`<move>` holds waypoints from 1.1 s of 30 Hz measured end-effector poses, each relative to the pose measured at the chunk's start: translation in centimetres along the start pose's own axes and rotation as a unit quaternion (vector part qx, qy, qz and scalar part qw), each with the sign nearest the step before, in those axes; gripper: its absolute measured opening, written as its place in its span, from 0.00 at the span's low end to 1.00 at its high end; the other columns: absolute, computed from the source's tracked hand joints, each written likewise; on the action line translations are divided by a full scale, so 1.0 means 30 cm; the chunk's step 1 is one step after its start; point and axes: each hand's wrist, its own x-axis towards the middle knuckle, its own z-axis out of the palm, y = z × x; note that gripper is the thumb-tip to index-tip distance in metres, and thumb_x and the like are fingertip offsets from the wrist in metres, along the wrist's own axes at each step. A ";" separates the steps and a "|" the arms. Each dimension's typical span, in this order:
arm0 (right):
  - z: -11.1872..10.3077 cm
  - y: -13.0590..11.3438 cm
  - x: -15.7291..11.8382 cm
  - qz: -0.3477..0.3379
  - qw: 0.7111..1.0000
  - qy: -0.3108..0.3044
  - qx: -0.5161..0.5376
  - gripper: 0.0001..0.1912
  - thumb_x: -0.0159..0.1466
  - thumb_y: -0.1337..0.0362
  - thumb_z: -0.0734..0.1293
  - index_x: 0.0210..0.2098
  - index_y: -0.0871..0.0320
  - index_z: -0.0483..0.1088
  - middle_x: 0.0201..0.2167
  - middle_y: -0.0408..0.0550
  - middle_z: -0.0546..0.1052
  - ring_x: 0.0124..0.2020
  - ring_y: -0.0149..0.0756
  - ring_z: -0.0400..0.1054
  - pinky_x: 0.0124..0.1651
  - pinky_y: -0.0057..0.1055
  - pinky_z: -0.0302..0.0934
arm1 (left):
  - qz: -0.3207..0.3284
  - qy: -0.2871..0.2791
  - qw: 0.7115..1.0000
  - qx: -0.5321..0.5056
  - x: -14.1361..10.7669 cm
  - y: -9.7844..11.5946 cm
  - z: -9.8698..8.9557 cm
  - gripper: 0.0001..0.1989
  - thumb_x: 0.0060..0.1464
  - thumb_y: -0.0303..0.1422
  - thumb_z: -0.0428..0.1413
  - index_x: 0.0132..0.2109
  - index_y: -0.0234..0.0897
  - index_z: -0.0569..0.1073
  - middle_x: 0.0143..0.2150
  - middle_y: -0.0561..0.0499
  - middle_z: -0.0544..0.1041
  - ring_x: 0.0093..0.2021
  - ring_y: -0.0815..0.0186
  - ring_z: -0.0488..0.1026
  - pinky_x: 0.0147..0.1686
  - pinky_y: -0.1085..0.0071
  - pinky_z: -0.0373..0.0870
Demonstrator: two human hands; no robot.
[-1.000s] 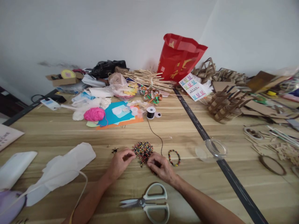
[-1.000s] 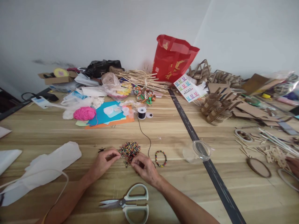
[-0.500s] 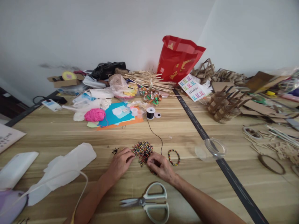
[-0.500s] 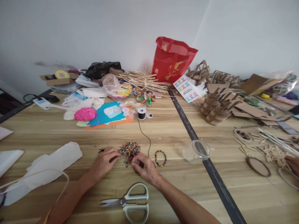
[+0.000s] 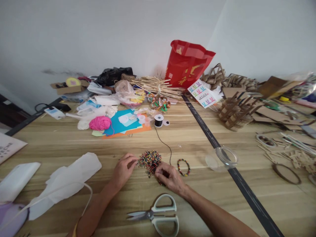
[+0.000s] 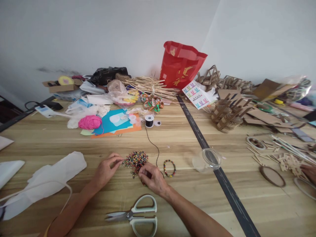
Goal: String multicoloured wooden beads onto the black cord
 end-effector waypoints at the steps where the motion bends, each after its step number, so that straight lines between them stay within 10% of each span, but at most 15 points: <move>1: -0.001 -0.003 0.000 -0.002 1.000 -0.001 0.002 0.08 0.62 0.65 0.63 0.26 0.60 0.67 0.22 0.42 0.67 0.24 0.28 0.60 0.26 0.23 0.53 | -0.002 -0.005 1.000 -0.004 0.000 -0.002 0.001 0.09 0.54 0.27 0.52 0.37 0.37 0.77 0.36 0.48 0.77 0.38 0.63 0.74 0.40 0.68 0.70; 33: -0.001 -0.003 -0.001 -0.003 1.000 -0.004 -0.012 0.06 0.61 0.68 0.63 0.27 0.59 0.68 0.23 0.41 0.67 0.25 0.28 0.60 0.27 0.23 0.53 | -0.052 -0.109 0.991 -0.061 -0.008 0.029 0.029 0.11 0.48 0.21 0.53 0.37 0.33 0.77 0.38 0.45 0.77 0.34 0.63 0.76 0.37 0.67 0.74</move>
